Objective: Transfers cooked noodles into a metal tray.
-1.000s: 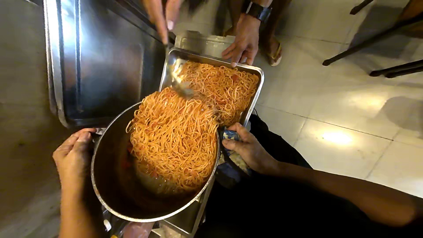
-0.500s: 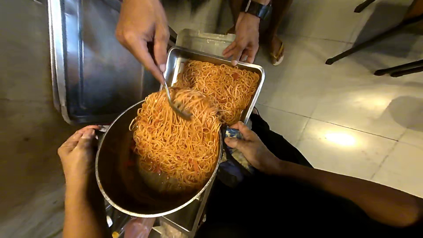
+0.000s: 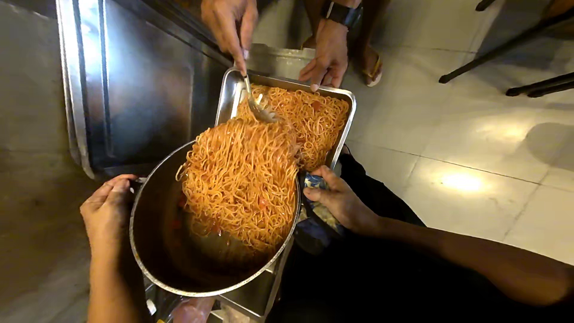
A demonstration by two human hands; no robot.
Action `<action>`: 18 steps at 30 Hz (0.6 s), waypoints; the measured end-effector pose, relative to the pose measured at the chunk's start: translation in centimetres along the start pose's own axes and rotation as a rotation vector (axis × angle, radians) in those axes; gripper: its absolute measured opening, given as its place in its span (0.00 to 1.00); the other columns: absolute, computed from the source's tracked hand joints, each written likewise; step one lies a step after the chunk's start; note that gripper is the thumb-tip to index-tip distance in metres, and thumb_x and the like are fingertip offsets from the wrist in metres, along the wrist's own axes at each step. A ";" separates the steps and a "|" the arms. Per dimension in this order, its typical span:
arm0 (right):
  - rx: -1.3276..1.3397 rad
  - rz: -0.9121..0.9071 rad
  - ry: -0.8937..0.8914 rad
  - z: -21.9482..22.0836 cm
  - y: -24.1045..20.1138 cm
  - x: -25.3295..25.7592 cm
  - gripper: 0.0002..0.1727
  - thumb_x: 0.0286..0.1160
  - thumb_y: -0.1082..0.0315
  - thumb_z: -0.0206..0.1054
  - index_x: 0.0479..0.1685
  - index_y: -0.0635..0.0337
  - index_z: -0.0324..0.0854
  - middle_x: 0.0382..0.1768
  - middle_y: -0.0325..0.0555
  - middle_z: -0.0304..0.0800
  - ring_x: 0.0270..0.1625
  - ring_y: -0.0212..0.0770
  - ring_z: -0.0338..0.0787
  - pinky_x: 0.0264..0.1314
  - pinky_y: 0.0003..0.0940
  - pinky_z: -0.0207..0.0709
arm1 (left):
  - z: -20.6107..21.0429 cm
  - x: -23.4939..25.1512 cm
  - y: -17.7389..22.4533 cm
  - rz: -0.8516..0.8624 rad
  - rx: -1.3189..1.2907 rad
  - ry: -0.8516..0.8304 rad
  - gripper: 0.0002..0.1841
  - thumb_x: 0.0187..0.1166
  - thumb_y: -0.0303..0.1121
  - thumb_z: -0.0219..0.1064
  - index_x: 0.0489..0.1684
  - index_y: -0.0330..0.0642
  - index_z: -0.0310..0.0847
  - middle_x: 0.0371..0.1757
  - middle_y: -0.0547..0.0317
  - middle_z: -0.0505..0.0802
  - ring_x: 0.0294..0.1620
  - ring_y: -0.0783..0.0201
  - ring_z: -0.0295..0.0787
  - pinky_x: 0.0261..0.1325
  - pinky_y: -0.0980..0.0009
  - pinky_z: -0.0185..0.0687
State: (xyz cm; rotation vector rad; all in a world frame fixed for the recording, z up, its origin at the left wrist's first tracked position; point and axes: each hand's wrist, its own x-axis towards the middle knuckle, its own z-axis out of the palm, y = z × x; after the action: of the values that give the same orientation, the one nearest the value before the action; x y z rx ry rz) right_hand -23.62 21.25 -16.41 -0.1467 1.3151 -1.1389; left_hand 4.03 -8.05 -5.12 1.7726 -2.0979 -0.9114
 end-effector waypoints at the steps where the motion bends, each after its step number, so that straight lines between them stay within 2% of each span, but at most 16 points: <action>1: -0.006 0.000 0.001 0.0 0.0 0.1 0.17 0.79 0.67 0.67 0.62 0.61 0.74 0.46 0.46 0.87 0.45 0.32 0.89 0.50 0.28 0.85 | -0.1 0.0 -0.3 0.005 -0.003 0.000 0.13 0.90 0.35 0.55 0.54 0.39 0.85 0.39 0.77 0.89 0.35 0.89 0.82 0.42 0.88 0.78; 11: 0.029 -0.029 -0.029 0.3 0.0 0.2 0.17 0.79 0.66 0.66 0.63 0.60 0.73 0.46 0.45 0.87 0.46 0.31 0.90 0.50 0.28 0.85 | -0.5 0.1 0.4 -0.017 0.016 0.024 0.13 0.90 0.34 0.55 0.54 0.38 0.84 0.38 0.75 0.88 0.34 0.88 0.82 0.42 0.88 0.79; 18: 0.011 -0.014 -0.026 0.5 -0.5 0.0 0.16 0.79 0.67 0.66 0.62 0.60 0.73 0.45 0.46 0.87 0.44 0.31 0.90 0.48 0.27 0.85 | -1.1 0.0 0.3 0.016 0.011 0.031 0.13 0.89 0.33 0.55 0.54 0.37 0.84 0.42 0.75 0.89 0.38 0.88 0.83 0.46 0.87 0.80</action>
State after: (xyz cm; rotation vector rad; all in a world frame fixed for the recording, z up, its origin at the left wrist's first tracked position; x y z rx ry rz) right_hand -23.50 20.71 -15.92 -0.1623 1.2869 -1.1517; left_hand 4.38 -8.31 -4.06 1.7612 -2.0991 -0.8636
